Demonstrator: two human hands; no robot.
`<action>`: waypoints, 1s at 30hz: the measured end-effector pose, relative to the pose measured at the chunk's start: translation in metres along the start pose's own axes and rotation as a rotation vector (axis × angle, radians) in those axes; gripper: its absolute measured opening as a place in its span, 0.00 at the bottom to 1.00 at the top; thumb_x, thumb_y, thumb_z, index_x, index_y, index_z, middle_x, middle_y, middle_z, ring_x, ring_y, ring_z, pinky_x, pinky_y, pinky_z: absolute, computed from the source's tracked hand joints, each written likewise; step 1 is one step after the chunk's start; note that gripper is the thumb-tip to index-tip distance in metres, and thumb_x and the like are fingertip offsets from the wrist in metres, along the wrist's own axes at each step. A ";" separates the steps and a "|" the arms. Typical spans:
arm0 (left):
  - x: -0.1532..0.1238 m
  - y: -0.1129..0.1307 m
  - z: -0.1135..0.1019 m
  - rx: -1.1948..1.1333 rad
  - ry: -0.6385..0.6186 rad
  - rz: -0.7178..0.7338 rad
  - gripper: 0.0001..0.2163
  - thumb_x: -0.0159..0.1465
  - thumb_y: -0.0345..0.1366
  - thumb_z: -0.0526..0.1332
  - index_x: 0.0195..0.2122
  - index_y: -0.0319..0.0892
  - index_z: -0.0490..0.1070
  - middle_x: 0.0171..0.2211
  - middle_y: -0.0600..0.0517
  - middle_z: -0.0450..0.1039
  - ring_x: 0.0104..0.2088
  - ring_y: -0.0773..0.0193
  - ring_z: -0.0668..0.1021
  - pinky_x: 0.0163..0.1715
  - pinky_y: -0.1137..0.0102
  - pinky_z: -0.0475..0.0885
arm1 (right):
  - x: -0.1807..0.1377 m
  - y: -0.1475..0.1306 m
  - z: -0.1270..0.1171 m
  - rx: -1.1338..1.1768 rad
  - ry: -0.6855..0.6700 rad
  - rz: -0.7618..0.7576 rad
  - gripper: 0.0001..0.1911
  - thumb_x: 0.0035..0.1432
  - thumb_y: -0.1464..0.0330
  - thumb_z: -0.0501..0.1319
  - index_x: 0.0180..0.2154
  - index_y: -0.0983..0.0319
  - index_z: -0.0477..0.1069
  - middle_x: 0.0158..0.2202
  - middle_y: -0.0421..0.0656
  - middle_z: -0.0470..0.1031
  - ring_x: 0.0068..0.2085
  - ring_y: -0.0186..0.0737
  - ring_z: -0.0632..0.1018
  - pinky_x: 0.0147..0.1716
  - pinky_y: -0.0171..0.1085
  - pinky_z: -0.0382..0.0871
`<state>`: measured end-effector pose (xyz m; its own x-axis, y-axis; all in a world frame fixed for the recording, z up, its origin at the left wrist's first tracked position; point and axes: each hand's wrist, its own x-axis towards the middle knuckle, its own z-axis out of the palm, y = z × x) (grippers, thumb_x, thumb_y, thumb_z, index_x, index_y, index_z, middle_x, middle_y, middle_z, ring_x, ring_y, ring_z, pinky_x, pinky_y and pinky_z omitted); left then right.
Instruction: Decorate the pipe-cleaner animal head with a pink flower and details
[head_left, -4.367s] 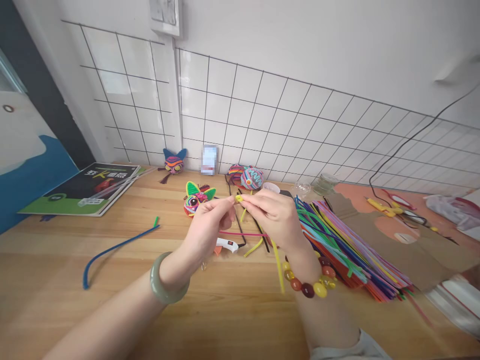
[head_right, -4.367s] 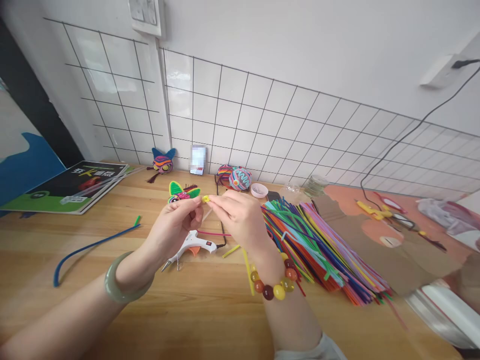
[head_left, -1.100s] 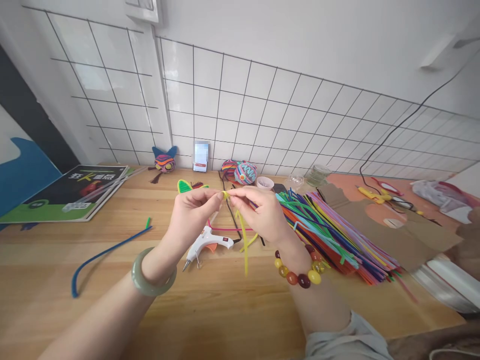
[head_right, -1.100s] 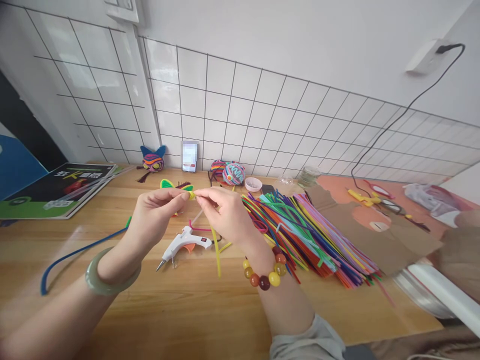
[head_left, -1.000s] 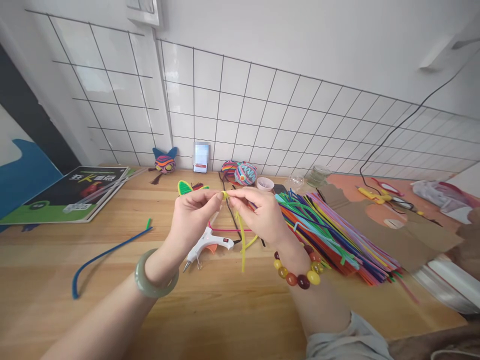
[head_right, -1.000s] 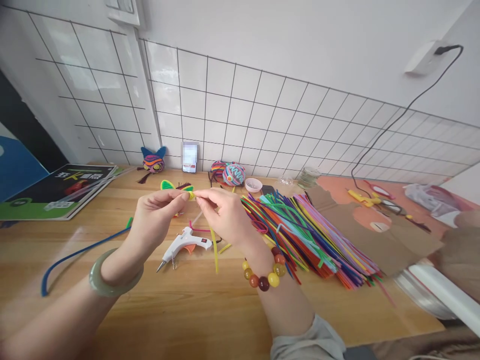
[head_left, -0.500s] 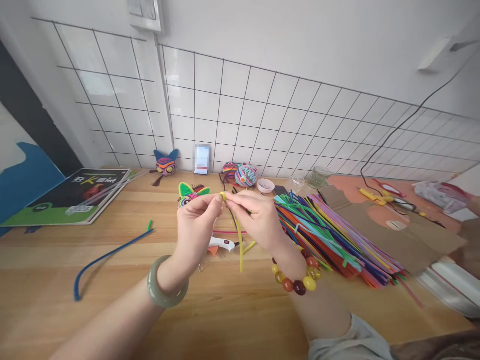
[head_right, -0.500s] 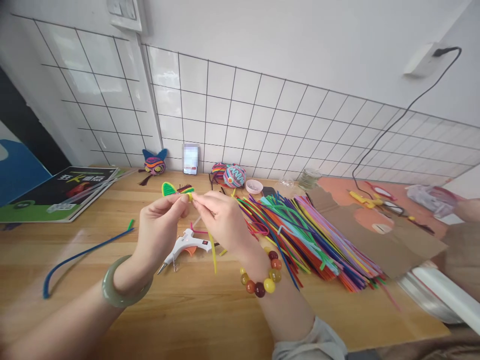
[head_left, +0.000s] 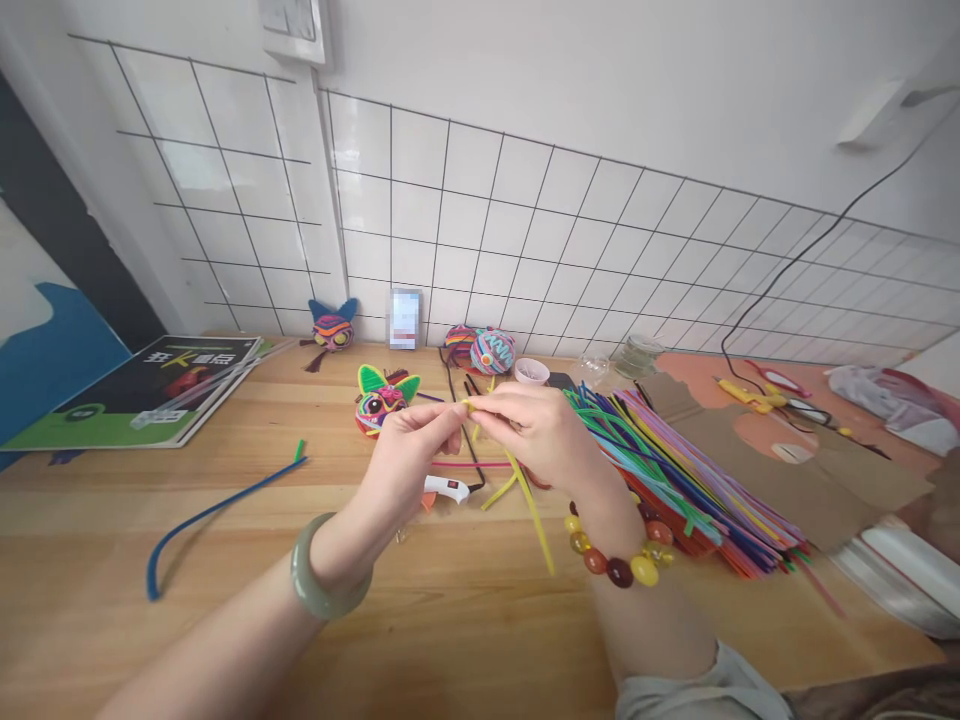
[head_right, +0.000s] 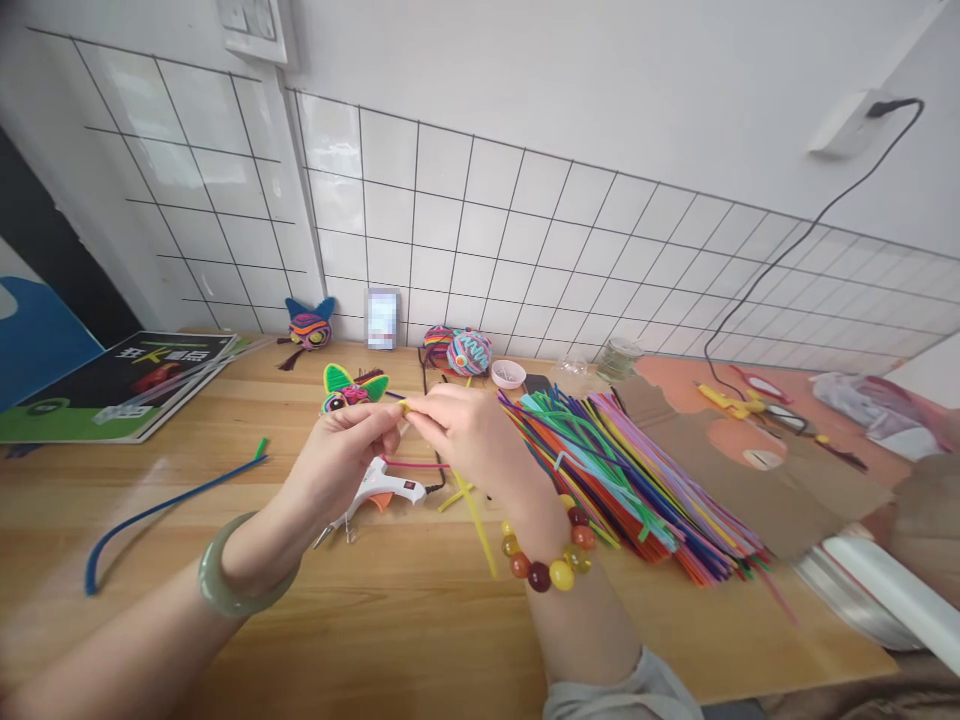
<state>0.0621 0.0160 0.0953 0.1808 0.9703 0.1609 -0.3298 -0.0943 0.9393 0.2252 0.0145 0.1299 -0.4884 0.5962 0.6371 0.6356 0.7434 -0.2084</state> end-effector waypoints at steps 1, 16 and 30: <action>0.001 0.001 -0.001 0.019 -0.037 -0.015 0.16 0.58 0.40 0.65 0.15 0.39 0.69 0.17 0.54 0.66 0.22 0.70 0.64 0.26 0.72 0.60 | -0.001 0.001 -0.003 0.021 -0.025 0.024 0.09 0.63 0.72 0.59 0.37 0.63 0.79 0.27 0.42 0.76 0.28 0.34 0.73 0.30 0.35 0.65; 0.008 0.007 -0.014 0.126 -0.103 0.048 0.11 0.55 0.39 0.67 0.19 0.40 0.75 0.18 0.54 0.69 0.23 0.69 0.68 0.28 0.71 0.62 | -0.001 -0.003 -0.004 0.147 -0.025 0.120 0.08 0.61 0.72 0.61 0.37 0.60 0.80 0.27 0.40 0.76 0.29 0.33 0.73 0.30 0.33 0.65; 0.002 -0.001 -0.008 0.023 0.112 0.213 0.07 0.58 0.37 0.67 0.23 0.43 0.78 0.21 0.55 0.69 0.26 0.68 0.68 0.31 0.71 0.64 | 0.002 -0.016 0.022 0.570 0.145 0.411 0.11 0.59 0.69 0.62 0.43 0.62 0.78 0.33 0.43 0.81 0.32 0.36 0.80 0.31 0.35 0.76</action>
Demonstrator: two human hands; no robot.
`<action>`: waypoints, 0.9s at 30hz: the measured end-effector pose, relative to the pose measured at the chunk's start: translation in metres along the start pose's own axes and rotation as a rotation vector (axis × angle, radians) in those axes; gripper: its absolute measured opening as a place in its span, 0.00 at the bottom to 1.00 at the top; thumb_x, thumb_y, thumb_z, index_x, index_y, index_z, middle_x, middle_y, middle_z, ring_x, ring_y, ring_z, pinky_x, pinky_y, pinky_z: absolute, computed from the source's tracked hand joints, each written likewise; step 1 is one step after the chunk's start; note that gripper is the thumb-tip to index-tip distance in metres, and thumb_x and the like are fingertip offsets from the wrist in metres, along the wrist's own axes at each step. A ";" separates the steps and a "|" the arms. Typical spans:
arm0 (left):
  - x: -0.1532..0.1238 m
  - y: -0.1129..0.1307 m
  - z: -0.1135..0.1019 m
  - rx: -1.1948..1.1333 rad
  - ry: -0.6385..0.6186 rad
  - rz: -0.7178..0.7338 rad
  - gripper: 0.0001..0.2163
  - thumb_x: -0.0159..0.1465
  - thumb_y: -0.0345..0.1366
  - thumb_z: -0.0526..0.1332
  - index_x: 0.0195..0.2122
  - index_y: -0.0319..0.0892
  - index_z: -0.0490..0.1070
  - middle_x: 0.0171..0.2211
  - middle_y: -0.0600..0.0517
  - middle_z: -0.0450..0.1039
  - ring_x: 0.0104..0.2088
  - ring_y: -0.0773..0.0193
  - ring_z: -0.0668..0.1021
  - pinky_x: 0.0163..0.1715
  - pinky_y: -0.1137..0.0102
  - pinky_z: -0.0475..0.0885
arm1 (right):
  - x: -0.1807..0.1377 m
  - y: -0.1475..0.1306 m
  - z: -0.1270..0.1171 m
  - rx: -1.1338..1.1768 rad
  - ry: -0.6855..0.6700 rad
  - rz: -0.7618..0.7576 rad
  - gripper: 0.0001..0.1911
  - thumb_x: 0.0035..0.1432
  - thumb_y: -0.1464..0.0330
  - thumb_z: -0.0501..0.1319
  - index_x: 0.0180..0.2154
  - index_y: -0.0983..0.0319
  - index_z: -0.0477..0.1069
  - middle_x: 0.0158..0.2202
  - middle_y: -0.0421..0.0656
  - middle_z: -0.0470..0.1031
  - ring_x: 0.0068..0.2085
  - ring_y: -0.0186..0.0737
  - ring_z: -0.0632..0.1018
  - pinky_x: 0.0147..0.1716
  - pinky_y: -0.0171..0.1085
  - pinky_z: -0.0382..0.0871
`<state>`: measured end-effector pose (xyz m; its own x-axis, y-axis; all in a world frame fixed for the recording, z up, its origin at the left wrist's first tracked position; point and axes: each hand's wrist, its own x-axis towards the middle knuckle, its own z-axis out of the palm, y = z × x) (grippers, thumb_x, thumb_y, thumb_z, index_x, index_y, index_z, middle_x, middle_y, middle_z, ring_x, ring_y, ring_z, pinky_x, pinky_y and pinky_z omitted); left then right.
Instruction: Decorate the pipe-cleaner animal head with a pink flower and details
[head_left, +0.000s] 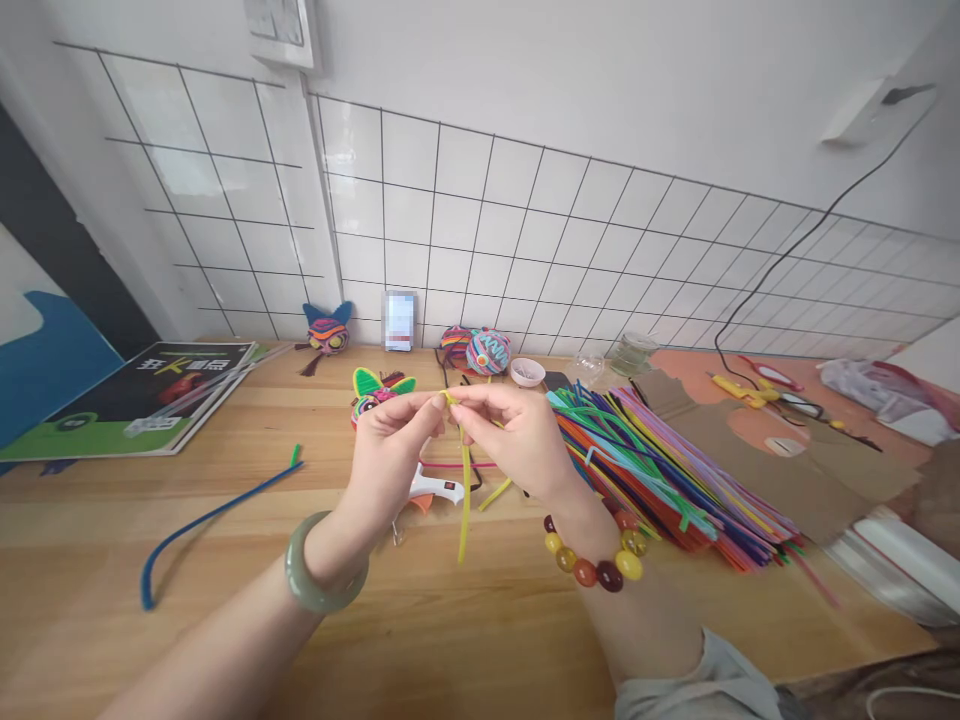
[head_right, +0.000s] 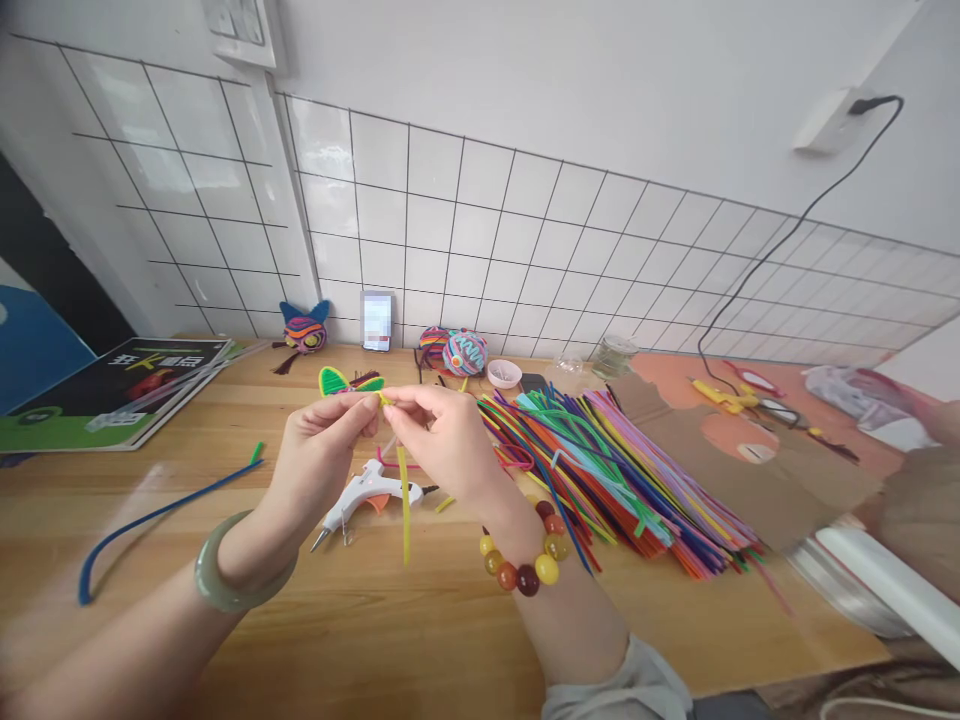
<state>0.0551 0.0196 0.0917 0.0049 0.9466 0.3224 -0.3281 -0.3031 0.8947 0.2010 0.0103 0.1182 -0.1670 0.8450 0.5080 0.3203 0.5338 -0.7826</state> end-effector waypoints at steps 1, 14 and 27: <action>-0.001 0.000 0.001 -0.015 0.013 -0.010 0.07 0.57 0.37 0.67 0.23 0.42 0.78 0.21 0.55 0.69 0.26 0.67 0.68 0.31 0.71 0.64 | 0.000 0.001 0.001 -0.009 0.009 -0.016 0.11 0.59 0.69 0.62 0.43 0.62 0.78 0.33 0.44 0.81 0.32 0.36 0.80 0.32 0.35 0.76; -0.005 0.004 0.015 -0.265 0.071 -0.191 0.11 0.52 0.38 0.69 0.19 0.39 0.72 0.19 0.56 0.64 0.24 0.70 0.65 0.28 0.73 0.62 | 0.000 0.009 0.005 -0.133 0.014 -0.135 0.11 0.60 0.71 0.60 0.44 0.62 0.77 0.35 0.43 0.81 0.34 0.36 0.79 0.35 0.36 0.74; -0.003 -0.001 0.013 -0.150 -0.058 -0.329 0.13 0.52 0.40 0.68 0.17 0.38 0.70 0.19 0.54 0.64 0.23 0.70 0.64 0.26 0.72 0.60 | 0.004 -0.002 -0.023 -0.612 -0.208 -0.272 0.10 0.62 0.76 0.57 0.35 0.63 0.77 0.30 0.43 0.78 0.31 0.35 0.74 0.32 0.35 0.64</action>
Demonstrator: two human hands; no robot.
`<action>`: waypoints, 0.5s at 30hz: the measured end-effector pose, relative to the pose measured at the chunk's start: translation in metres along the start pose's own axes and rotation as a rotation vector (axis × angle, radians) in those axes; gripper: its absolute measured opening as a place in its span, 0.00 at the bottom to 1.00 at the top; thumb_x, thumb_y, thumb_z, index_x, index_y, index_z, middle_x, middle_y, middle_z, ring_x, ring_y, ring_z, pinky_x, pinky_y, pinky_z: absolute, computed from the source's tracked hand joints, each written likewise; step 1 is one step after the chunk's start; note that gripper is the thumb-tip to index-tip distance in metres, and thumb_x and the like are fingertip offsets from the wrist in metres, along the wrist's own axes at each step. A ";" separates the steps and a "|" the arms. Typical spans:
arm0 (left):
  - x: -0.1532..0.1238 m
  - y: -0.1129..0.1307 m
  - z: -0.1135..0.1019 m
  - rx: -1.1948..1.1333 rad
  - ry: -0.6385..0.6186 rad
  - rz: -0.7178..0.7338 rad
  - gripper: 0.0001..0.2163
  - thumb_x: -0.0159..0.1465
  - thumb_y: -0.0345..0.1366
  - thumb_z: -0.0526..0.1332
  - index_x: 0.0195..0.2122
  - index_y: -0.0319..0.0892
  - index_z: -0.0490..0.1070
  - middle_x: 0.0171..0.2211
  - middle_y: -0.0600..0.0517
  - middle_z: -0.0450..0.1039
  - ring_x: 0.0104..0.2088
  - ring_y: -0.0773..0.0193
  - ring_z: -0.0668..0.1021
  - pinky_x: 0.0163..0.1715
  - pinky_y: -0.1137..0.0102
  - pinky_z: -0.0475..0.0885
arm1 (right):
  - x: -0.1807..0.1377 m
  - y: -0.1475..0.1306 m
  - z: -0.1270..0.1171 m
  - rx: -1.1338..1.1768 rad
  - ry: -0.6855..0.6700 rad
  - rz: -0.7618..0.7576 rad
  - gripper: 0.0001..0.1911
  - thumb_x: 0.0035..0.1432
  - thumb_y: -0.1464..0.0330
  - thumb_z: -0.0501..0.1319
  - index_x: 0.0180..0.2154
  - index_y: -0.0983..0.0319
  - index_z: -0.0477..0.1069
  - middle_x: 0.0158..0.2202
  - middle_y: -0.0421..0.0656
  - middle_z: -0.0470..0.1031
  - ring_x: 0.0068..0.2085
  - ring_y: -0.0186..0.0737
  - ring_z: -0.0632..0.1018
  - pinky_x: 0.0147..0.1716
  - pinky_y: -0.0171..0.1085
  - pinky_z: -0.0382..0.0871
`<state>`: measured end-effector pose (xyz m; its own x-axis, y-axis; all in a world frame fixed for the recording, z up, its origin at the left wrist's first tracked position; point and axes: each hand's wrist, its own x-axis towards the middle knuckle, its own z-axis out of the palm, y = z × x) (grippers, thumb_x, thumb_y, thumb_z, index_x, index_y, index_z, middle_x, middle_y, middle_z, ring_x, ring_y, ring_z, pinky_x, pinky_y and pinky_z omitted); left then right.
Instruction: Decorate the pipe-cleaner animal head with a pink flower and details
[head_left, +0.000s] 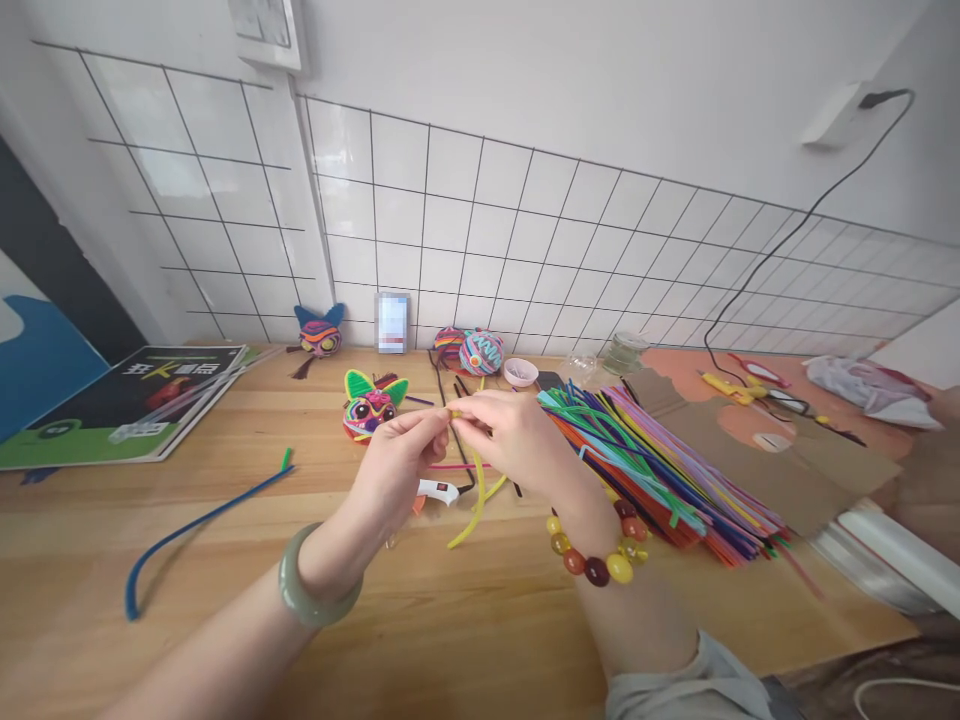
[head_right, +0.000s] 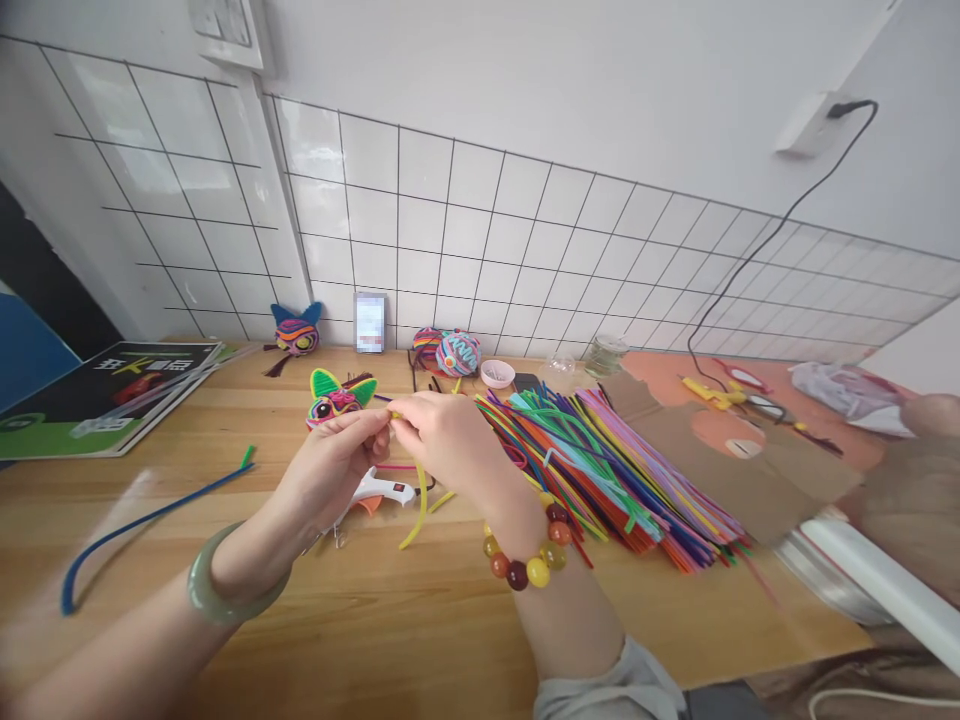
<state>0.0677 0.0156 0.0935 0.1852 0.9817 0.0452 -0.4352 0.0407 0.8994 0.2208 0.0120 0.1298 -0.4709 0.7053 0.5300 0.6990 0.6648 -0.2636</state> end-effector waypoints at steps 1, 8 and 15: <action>0.000 -0.001 0.001 -0.003 0.000 -0.016 0.13 0.52 0.40 0.68 0.18 0.38 0.71 0.19 0.54 0.65 0.23 0.70 0.64 0.26 0.72 0.60 | 0.000 0.002 -0.001 0.011 -0.013 0.009 0.10 0.61 0.76 0.57 0.35 0.63 0.77 0.30 0.43 0.78 0.31 0.35 0.74 0.31 0.34 0.64; -0.001 0.001 0.002 -0.066 -0.111 -0.126 0.11 0.50 0.38 0.69 0.18 0.38 0.71 0.19 0.54 0.66 0.22 0.71 0.65 0.25 0.74 0.62 | -0.005 0.015 -0.014 0.280 -0.109 0.135 0.08 0.59 0.72 0.60 0.39 0.60 0.78 0.28 0.39 0.77 0.28 0.32 0.75 0.28 0.31 0.67; 0.000 0.002 -0.004 -0.047 -0.192 -0.271 0.08 0.48 0.34 0.71 0.19 0.38 0.74 0.17 0.54 0.65 0.19 0.72 0.65 0.21 0.75 0.59 | -0.008 0.006 -0.026 0.339 -0.221 0.171 0.10 0.57 0.73 0.60 0.38 0.61 0.79 0.28 0.38 0.78 0.27 0.30 0.74 0.27 0.30 0.65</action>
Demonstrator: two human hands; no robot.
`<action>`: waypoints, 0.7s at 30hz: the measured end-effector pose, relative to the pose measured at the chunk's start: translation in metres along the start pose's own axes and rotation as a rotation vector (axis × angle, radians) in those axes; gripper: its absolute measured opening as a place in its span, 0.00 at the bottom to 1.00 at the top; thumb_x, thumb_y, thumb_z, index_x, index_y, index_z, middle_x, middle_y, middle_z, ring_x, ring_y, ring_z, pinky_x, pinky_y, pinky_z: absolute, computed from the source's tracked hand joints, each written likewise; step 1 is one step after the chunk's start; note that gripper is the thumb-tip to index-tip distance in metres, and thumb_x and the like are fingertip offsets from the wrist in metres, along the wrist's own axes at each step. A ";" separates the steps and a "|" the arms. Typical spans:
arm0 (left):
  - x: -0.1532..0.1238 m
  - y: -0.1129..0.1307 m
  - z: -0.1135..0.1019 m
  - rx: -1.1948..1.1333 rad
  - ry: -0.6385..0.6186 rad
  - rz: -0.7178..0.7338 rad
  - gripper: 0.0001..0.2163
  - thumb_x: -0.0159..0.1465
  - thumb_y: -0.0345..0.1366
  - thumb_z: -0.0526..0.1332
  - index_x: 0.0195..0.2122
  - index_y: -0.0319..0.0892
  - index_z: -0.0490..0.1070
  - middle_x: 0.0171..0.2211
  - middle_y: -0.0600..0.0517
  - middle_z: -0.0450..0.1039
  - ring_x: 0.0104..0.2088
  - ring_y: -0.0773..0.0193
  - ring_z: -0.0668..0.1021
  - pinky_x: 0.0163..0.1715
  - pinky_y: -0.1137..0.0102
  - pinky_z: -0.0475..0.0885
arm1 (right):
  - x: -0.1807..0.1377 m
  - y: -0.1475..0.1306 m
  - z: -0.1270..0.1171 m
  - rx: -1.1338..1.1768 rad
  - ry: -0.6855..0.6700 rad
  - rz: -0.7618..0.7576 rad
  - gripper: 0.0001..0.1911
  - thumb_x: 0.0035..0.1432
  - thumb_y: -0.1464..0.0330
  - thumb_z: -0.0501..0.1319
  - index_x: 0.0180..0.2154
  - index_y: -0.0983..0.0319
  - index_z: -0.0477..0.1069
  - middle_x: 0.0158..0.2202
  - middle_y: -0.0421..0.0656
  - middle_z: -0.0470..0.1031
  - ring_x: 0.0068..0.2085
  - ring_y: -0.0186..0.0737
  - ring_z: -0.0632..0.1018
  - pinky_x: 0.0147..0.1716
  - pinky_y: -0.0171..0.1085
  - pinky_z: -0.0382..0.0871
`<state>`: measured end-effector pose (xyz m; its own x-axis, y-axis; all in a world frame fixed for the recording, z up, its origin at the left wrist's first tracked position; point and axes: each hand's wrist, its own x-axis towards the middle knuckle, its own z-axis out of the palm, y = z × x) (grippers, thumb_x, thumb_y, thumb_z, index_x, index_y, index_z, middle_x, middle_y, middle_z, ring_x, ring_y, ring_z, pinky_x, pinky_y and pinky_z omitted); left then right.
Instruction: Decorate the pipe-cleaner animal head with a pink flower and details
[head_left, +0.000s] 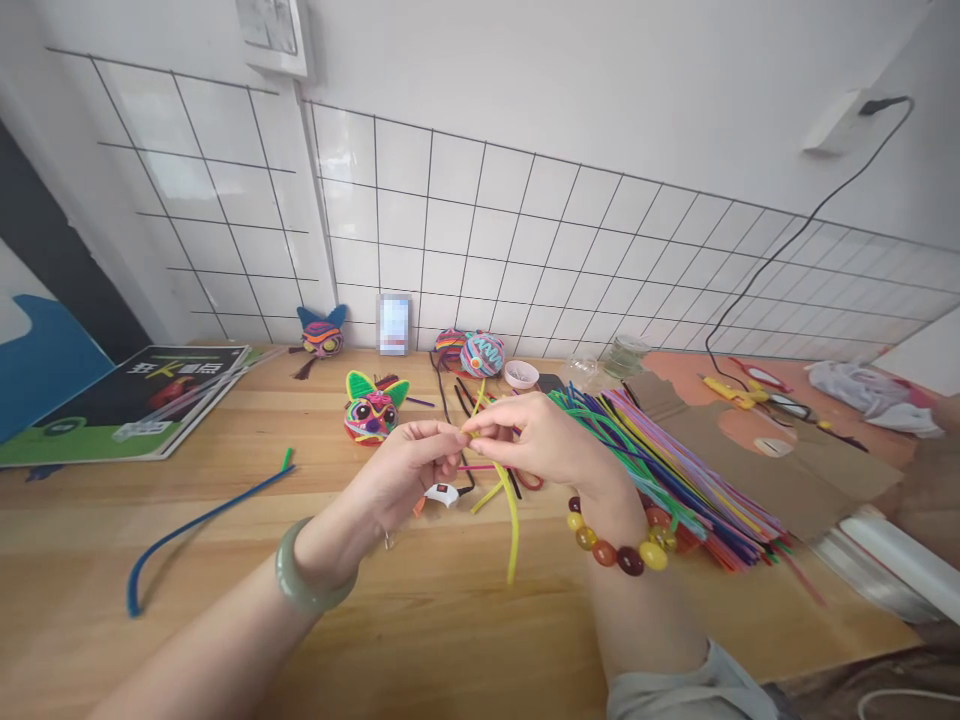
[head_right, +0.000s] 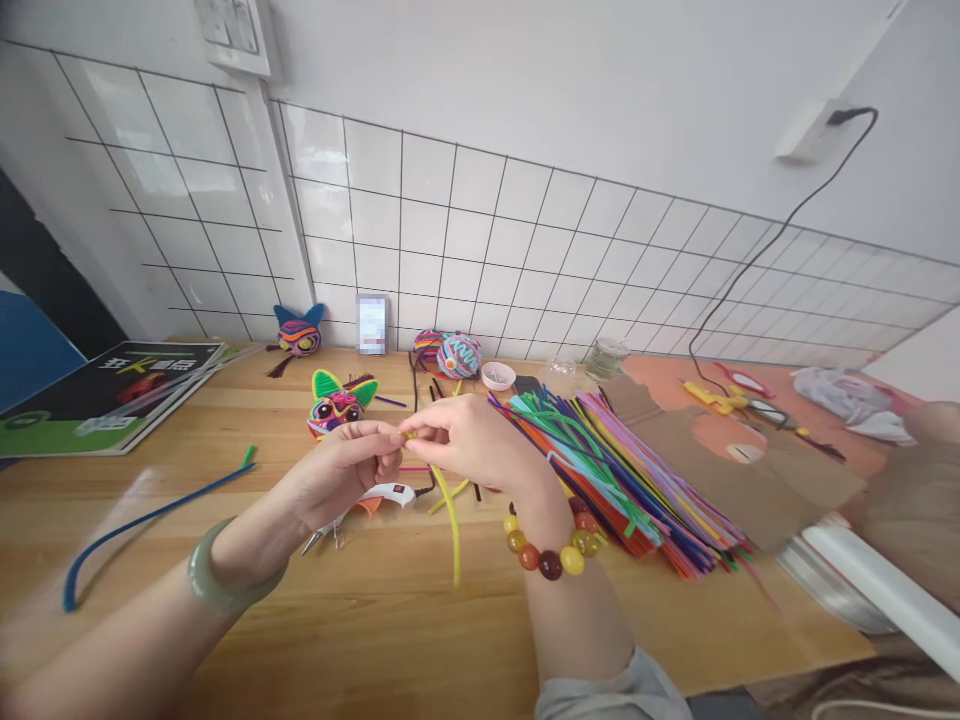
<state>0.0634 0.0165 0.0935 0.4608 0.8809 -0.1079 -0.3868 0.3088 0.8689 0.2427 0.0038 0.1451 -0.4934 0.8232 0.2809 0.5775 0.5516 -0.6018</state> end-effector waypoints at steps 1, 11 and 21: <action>0.000 0.000 0.000 0.001 0.002 -0.005 0.08 0.48 0.34 0.71 0.19 0.38 0.74 0.17 0.54 0.65 0.19 0.73 0.64 0.20 0.75 0.59 | 0.000 -0.001 0.000 -0.009 -0.004 -0.001 0.10 0.58 0.73 0.60 0.38 0.61 0.79 0.27 0.38 0.78 0.27 0.30 0.74 0.27 0.30 0.65; 0.007 0.003 -0.005 0.018 0.199 0.138 0.07 0.43 0.34 0.71 0.18 0.37 0.75 0.15 0.54 0.67 0.19 0.72 0.66 0.20 0.75 0.59 | 0.011 0.004 0.022 -0.073 0.144 -0.039 0.12 0.58 0.75 0.59 0.39 0.59 0.80 0.29 0.40 0.78 0.29 0.33 0.73 0.29 0.32 0.65; 0.010 0.004 -0.010 0.074 0.156 0.214 0.10 0.45 0.39 0.73 0.20 0.39 0.77 0.17 0.54 0.68 0.20 0.71 0.66 0.21 0.74 0.60 | 0.014 0.008 0.026 0.055 0.176 -0.014 0.14 0.58 0.73 0.58 0.43 0.60 0.79 0.30 0.41 0.78 0.29 0.32 0.73 0.29 0.32 0.67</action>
<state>0.0581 0.0300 0.0906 0.2445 0.9695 0.0136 -0.4001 0.0881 0.9122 0.2235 0.0165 0.1247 -0.3770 0.8292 0.4126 0.5325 0.5585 -0.6360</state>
